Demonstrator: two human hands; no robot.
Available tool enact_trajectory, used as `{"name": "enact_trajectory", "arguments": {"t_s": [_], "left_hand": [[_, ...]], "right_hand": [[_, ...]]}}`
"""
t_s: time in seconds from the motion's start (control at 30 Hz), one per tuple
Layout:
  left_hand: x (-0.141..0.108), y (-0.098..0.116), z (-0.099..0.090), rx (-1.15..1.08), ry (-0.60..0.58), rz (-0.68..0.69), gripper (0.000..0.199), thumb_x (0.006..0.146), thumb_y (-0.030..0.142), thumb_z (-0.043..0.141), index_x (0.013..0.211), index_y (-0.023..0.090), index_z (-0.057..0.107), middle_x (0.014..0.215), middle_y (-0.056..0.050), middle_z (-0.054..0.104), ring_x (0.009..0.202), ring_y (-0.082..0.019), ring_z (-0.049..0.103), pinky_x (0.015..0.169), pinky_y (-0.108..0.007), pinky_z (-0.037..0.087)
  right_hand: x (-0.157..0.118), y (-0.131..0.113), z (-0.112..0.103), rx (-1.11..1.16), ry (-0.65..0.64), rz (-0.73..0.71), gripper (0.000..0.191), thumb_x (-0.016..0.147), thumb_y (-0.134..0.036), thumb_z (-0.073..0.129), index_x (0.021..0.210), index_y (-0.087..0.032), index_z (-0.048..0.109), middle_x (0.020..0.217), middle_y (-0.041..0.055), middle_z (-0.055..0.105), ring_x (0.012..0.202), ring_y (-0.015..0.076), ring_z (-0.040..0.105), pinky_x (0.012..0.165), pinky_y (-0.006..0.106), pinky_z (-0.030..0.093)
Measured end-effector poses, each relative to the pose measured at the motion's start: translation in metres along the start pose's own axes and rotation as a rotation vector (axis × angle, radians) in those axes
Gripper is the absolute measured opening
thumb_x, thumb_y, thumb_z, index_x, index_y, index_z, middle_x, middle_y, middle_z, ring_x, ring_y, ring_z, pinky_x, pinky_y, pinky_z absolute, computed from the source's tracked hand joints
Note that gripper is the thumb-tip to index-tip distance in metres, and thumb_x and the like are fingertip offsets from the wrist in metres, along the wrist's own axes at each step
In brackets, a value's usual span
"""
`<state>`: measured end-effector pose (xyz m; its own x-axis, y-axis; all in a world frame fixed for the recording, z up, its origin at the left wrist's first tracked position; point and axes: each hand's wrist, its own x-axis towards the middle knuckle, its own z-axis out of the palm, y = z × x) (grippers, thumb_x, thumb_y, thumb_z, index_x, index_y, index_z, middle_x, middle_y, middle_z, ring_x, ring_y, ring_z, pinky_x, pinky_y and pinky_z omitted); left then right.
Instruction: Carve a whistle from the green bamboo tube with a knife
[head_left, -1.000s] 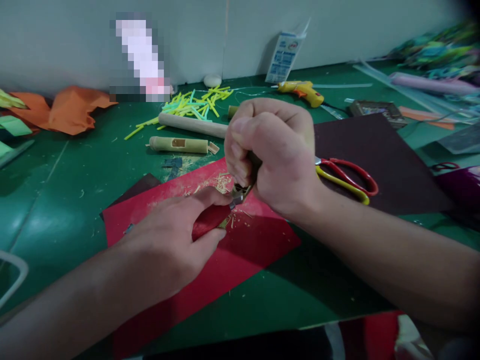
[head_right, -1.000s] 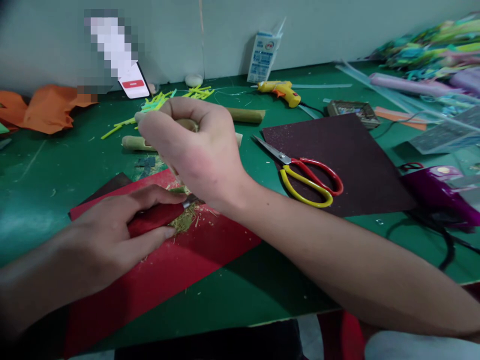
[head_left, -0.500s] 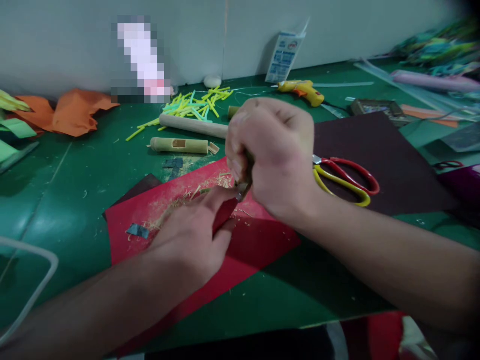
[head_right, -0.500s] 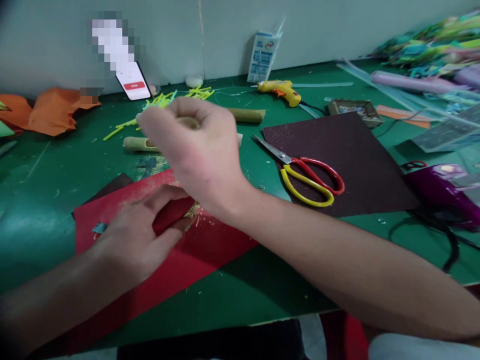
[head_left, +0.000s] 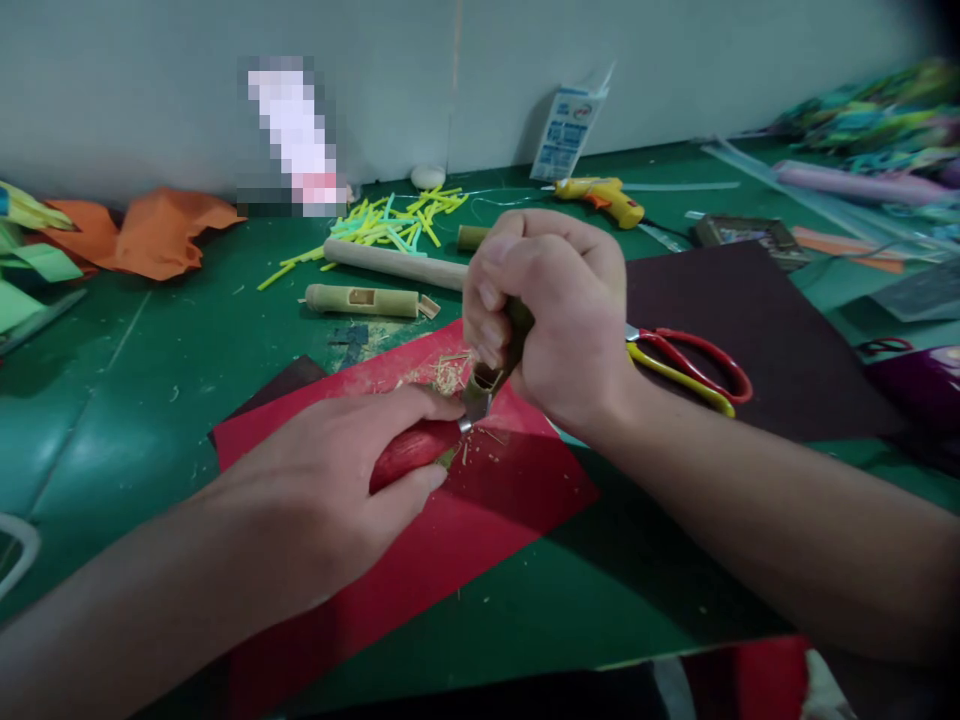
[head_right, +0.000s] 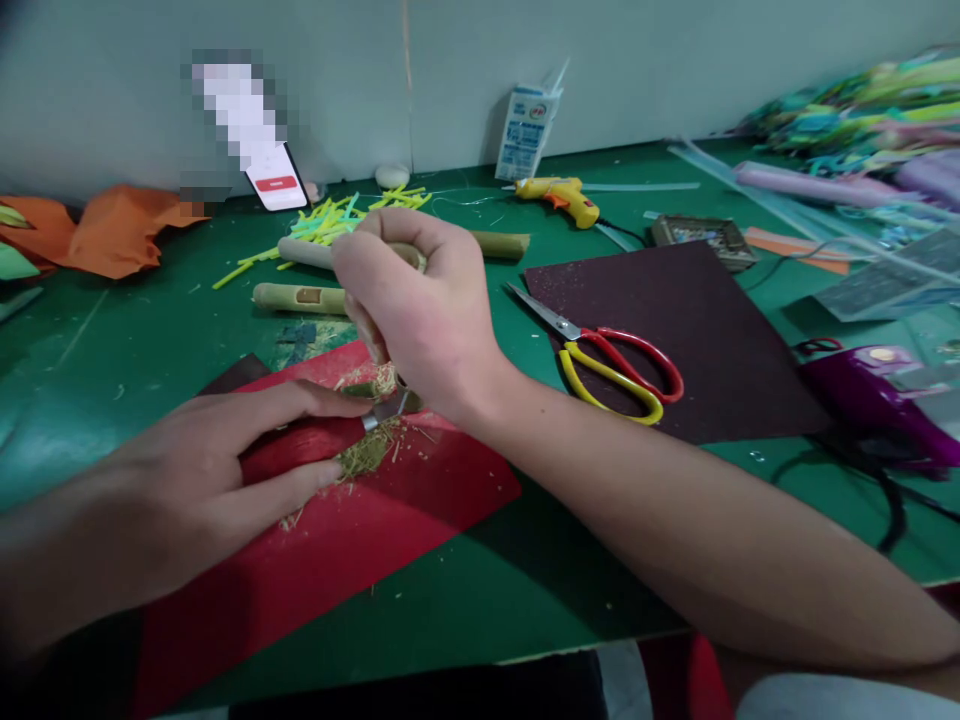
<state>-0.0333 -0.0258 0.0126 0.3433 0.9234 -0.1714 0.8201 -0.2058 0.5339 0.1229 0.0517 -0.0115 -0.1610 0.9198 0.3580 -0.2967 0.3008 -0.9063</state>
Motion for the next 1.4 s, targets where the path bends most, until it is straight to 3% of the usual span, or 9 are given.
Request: {"name": "enact_trajectory", "arguments": {"t_s": [0.1, 0.27, 0.57, 0.83, 1.0, 1.2, 1.4], "left_hand": [[0.001, 0.0, 0.001, -0.019, 0.011, 0.029, 0.035, 0.087, 0.033, 0.052, 0.121, 0.034, 0.058, 0.121, 0.002, 0.064, 0.109, -0.024, 0.061, 0.095, -0.037, 0.049], [0.002, -0.008, 0.0, 0.027, 0.137, 0.074, 0.041, 0.085, 0.039, 0.054, 0.125, 0.037, 0.054, 0.118, 0.003, 0.066, 0.102, -0.025, 0.064, 0.088, -0.038, 0.053], [-0.003, -0.013, 0.008, 0.063, 0.359, 0.146, 0.047, 0.076, 0.025, 0.056, 0.121, 0.04, 0.055, 0.119, 0.006, 0.064, 0.098, -0.023, 0.065, 0.084, -0.034, 0.056], [-0.008, -0.017, 0.013, 0.106, 0.382, 0.215, 0.046, 0.08, 0.035, 0.055, 0.126, 0.041, 0.053, 0.12, 0.005, 0.064, 0.095, -0.024, 0.067, 0.081, -0.035, 0.058], [-0.007, -0.018, 0.013, 0.133, 0.402, 0.212, 0.042, 0.081, 0.042, 0.058, 0.123, 0.042, 0.055, 0.115, 0.006, 0.066, 0.091, -0.022, 0.067, 0.08, -0.033, 0.057], [-0.002, -0.014, 0.001, 0.135, 0.439, 0.203, 0.036, 0.077, 0.026, 0.061, 0.111, 0.039, 0.059, 0.114, 0.009, 0.064, 0.093, -0.014, 0.064, 0.072, -0.02, 0.054], [0.0, -0.016, 0.001, 0.13, 0.405, 0.212, 0.038, 0.079, 0.028, 0.061, 0.115, 0.039, 0.055, 0.115, 0.009, 0.064, 0.097, -0.014, 0.063, 0.077, -0.019, 0.054]], "right_hand": [[0.007, 0.0, -0.005, 0.089, 0.063, 0.008, 0.026, 0.076, -0.025, 0.053, 0.053, -0.023, 0.039, 0.044, -0.0051, 0.036, 0.038, 0.0101, 0.032, 0.038, 0.027, 0.028], [0.02, -0.004, -0.016, 0.257, 0.166, 0.14, 0.024, 0.074, -0.032, 0.049, 0.055, -0.024, 0.036, 0.049, -0.0048, 0.028, 0.041, 0.0114, 0.029, 0.043, 0.028, 0.03], [0.017, -0.005, -0.016, 0.43, 0.007, 0.167, 0.028, 0.078, -0.03, 0.051, 0.057, -0.023, 0.034, 0.046, -0.0061, 0.027, 0.038, 0.0094, 0.027, 0.041, 0.026, 0.029], [0.02, -0.014, -0.021, 0.54, -0.062, 0.159, 0.025, 0.073, -0.022, 0.047, 0.056, -0.023, 0.029, 0.043, -0.0066, 0.026, 0.035, 0.0081, 0.026, 0.039, 0.023, 0.03], [0.024, -0.014, -0.023, 0.475, -0.085, 0.127, 0.035, 0.077, -0.03, 0.055, 0.056, -0.023, 0.027, 0.043, -0.0077, 0.024, 0.034, 0.0084, 0.026, 0.037, 0.023, 0.028], [0.02, -0.017, -0.02, 0.367, -0.043, 0.092, 0.026, 0.077, -0.028, 0.048, 0.054, -0.023, 0.037, 0.043, -0.0064, 0.028, 0.035, 0.0088, 0.026, 0.038, 0.025, 0.028], [0.012, -0.021, -0.013, 0.21, -0.037, -0.024, 0.028, 0.078, -0.03, 0.051, 0.052, -0.024, 0.044, 0.04, -0.0042, 0.038, 0.033, 0.0113, 0.032, 0.037, 0.028, 0.026]]}}
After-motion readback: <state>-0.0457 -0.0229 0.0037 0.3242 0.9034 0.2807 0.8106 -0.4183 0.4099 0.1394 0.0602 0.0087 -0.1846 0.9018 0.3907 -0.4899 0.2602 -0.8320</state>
